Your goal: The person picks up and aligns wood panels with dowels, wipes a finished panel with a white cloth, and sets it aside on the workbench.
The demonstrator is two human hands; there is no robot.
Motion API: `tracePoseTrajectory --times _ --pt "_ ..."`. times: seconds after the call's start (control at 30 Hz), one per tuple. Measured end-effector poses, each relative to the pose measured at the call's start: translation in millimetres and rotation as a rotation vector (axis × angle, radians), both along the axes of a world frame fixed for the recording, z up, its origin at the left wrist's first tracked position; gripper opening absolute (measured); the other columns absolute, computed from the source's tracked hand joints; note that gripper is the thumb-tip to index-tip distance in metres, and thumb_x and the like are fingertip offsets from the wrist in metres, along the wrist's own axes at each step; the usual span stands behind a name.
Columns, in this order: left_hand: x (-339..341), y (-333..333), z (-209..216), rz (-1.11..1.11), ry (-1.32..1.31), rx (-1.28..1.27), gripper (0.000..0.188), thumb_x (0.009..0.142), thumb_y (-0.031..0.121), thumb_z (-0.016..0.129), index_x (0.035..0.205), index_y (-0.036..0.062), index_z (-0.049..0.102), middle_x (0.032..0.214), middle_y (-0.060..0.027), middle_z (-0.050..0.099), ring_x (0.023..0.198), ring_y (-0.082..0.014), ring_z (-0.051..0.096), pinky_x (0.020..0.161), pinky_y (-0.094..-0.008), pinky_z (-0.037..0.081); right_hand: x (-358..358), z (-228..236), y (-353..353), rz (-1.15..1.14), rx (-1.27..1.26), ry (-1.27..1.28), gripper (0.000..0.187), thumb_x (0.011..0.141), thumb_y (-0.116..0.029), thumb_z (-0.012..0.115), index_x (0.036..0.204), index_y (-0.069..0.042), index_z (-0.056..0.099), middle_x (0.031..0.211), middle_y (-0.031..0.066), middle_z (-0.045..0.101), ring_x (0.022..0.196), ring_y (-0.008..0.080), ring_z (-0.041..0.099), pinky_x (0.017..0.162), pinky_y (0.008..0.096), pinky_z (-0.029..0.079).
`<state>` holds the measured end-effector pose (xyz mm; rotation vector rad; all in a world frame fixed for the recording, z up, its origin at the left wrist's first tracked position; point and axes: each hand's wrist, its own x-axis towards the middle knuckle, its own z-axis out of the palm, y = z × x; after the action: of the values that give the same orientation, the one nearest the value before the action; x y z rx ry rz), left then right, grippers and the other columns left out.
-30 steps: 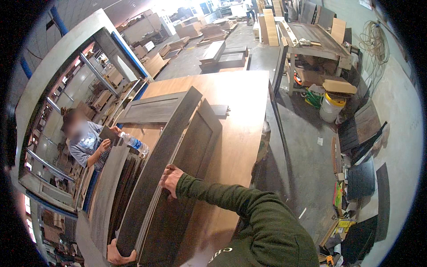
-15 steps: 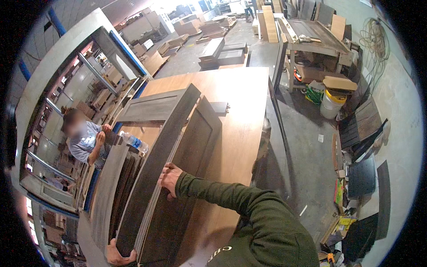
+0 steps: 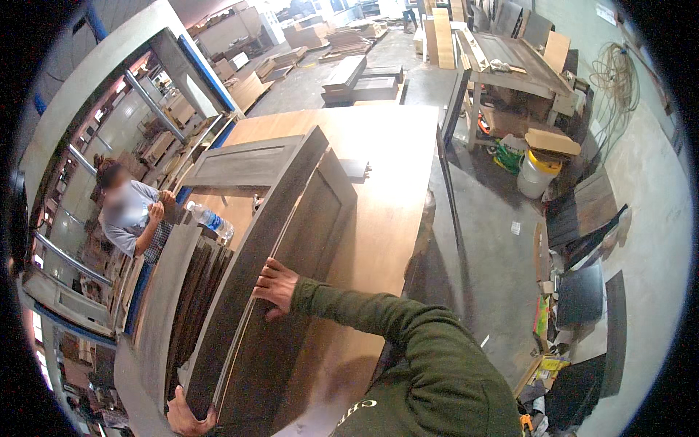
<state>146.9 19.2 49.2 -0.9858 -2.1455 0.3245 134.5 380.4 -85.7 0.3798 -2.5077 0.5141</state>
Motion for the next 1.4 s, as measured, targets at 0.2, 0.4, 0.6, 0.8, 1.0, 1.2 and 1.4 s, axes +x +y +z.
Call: tracePoseTrajectory --times 0.2,0.4,0.6,0.8,1.0,1.2,1.4 --pt "11.3 13.5 6.5 -0.092 0.037 0.094 0.062 0.06 0.046 0.071 0.107 0.0074 0.061 0.072 -0.0074 0.055 0.063 -0.0263 0.054 0.075 -0.0474 0.046 36.0 -34.9 36.5 -0.152 -0.148 0.333 0.064 0.063 -0.034 0.074 0.119 -0.016 0.047 0.126 0.013 0.038 0.126 0.0325 0.027 0.104 0.0513 0.02" --pt "24.5 22.7 9.7 -0.06 0.014 0.095 0.059 0.058 0.038 0.075 0.106 0.0064 0.06 0.079 -0.0101 0.059 0.072 -0.0305 0.057 0.083 -0.0491 0.043 34.2 -23.0 117.9 -0.517 -0.238 0.254 0.061 0.067 -0.037 0.072 0.114 -0.01 0.044 0.129 0.0195 0.03 0.126 0.0372 0.023 0.102 0.051 0.025" --pt "27.9 20.1 11.7 -0.061 -0.058 0.111 0.06 0.056 0.031 0.075 0.108 0.0072 0.06 0.081 -0.0111 0.061 0.073 -0.0291 0.059 0.086 -0.047 0.042 23.1 -23.6 133.5 -0.417 -0.156 0.223 0.06 0.067 -0.034 0.07 0.117 -0.011 0.045 0.127 0.0161 0.034 0.124 0.0343 0.028 0.102 0.0486 0.029" --pt "29.7 12.8 14.4 0.012 -0.026 0.089 0.061 0.054 0.029 0.075 0.109 0.0099 0.06 0.083 -0.0112 0.061 0.072 -0.0271 0.06 0.07 -0.0397 0.048 5.3 -46.8 169.5 -0.511 -0.251 0.441 0.054 0.07 -0.029 0.065 0.115 -0.006 0.049 0.128 0.016 0.037 0.122 0.0318 0.033 0.101 0.044 0.028" --pt "28.8 29.7 15.5 0.018 -0.022 0.108 0.058 0.057 0.028 0.073 0.11 0.0102 0.059 0.09 -0.0119 0.062 0.071 -0.028 0.059 0.064 -0.0388 0.047 -51.7 0.7 310.9 -0.624 -1.058 0.46 0.069 0.074 -0.051 0.056 0.121 -0.001 0.044 0.108 0.0187 0.05 0.1 0.0292 0.05 0.081 0.0388 0.043" --pt "31.9 27.8 14.4 0.065 -0.043 0.108 0.053 0.06 0.024 0.068 0.11 0.0083 0.059 0.091 -0.0121 0.062 0.07 -0.0287 0.059 0.062 -0.0381 0.048 -120.2 -5.6 344.3 -0.29 -1.354 0.122 0.07 0.074 -0.052 0.056 0.117 0.003 0.051 0.102 0.0099 0.058 0.096 0.0192 0.053 0.084 0.0316 0.04" --pt "20.8 29.0 12.9 0.051 -0.009 0.044 0.054 0.056 0.025 0.065 0.108 0.0095 0.06 0.068 -0.0085 0.053 0.057 -0.028 0.052 0.052 -0.0391 0.042 -107.0 13.0 327.1 -0.179 -1.437 0.242 0.069 0.073 -0.037 0.062 0.121 0.009 0.04 0.109 0.0191 0.053 0.1 0.024 0.051 0.087 0.0345 0.039"
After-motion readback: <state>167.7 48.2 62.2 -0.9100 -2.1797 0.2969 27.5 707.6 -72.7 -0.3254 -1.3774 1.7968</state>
